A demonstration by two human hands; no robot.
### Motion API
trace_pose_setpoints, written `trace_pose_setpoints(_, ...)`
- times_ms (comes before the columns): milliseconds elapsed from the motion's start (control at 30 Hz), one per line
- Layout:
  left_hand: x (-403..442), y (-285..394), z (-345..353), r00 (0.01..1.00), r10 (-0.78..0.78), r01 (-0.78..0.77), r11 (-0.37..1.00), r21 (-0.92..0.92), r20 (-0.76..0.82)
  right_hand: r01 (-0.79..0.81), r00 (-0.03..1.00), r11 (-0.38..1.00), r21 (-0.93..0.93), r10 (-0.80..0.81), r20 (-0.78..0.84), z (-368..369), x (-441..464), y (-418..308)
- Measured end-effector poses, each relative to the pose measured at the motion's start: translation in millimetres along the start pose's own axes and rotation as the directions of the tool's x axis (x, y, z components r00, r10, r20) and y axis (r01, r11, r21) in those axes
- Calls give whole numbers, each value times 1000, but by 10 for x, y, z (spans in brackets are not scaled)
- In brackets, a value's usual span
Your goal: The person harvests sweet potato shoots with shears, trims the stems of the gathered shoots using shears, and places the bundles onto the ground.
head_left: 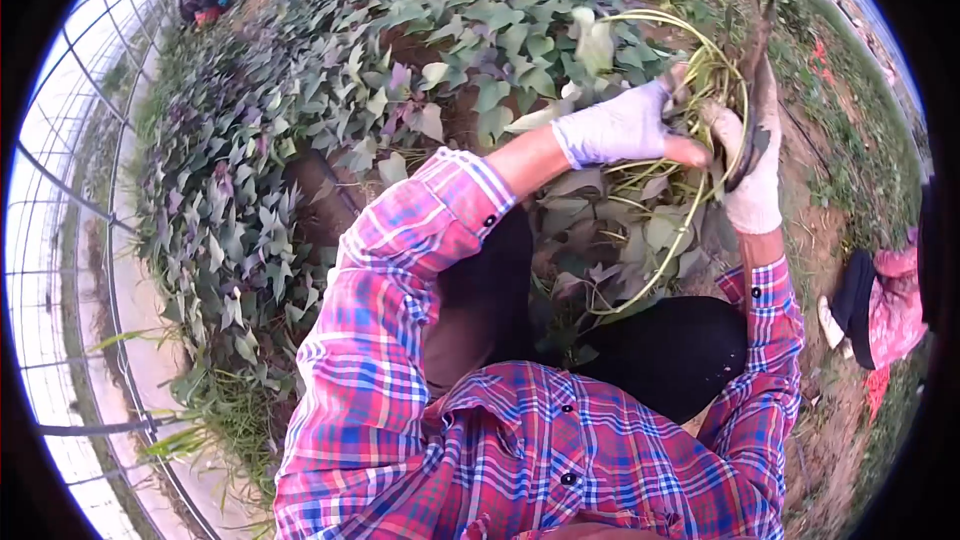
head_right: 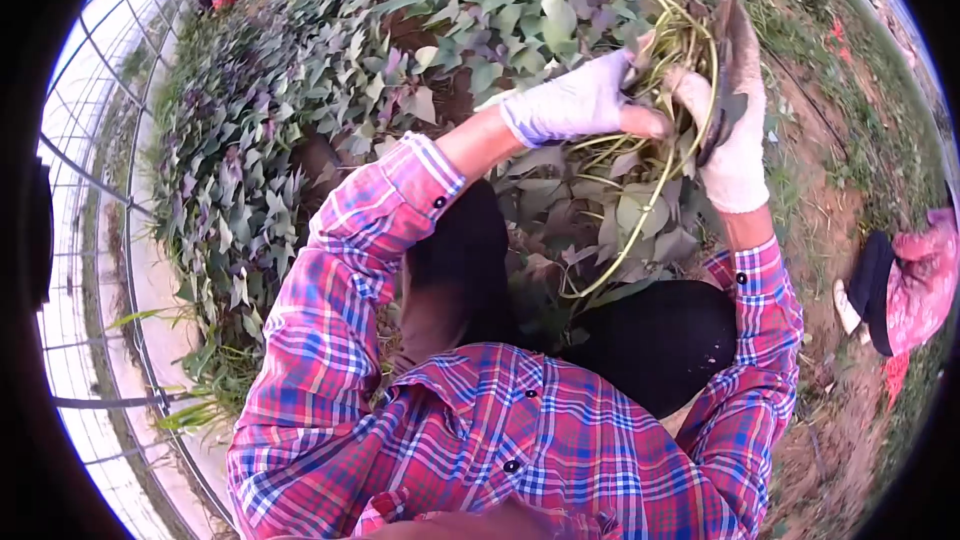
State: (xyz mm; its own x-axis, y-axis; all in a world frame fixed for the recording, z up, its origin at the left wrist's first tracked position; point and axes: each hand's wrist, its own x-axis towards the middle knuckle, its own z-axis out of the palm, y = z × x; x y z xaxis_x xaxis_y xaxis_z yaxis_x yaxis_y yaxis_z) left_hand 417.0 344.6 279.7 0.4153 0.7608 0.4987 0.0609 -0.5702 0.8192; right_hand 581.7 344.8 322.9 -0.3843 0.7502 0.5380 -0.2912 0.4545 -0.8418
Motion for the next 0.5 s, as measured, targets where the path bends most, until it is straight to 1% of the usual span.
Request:
trace_pose_setpoints(33,38,-51,40,990,-134,138,982,-130,40,-24,994,987,-160,6,-111,6,54,51)
trace_pose_setpoints(67,56,-120,126,996,-93,88,970,-227,-11,-23,992,965,-262,-10,-125,-61,82,129)
trace_pose_setpoints(133,8,-23,203,987,-33,3,982,-186,-157,-46,995,947,-317,15,-101,-208,153,386)
trace_pose_setpoints(167,17,-8,180,994,-86,64,958,-281,-65,-128,984,973,-189,101,-148,-210,110,405)
trace_pose_setpoints(200,13,-62,184,994,-89,66,957,-283,-69,-132,984,973,-189,105,-145,-208,109,420)
trace_pose_setpoints(267,19,-171,230,983,-181,171,912,-373,9,-100,987,985,-142,80,-140,-254,87,444)
trace_pose_setpoints(300,40,-151,255,995,-79,100,857,-506,63,-210,959,960,185,239,-153,-258,126,411)
trace_pose_setpoints(367,2,-114,254,980,-130,193,811,-552,151,-190,975,981,47,194,-108,-153,79,334)
trace_pose_setpoints(400,-30,-75,279,974,-190,224,790,-570,120,-160,986,979,-123,153,-67,-29,64,179)
trace_pose_setpoints(467,-119,80,217,936,-336,340,788,-514,104,-260,965,965,43,261,-16,-284,147,311)
trace_pose_setpoints(500,-141,104,139,926,-374,371,868,-331,55,-65,994,949,-308,88,62,-262,123,313)
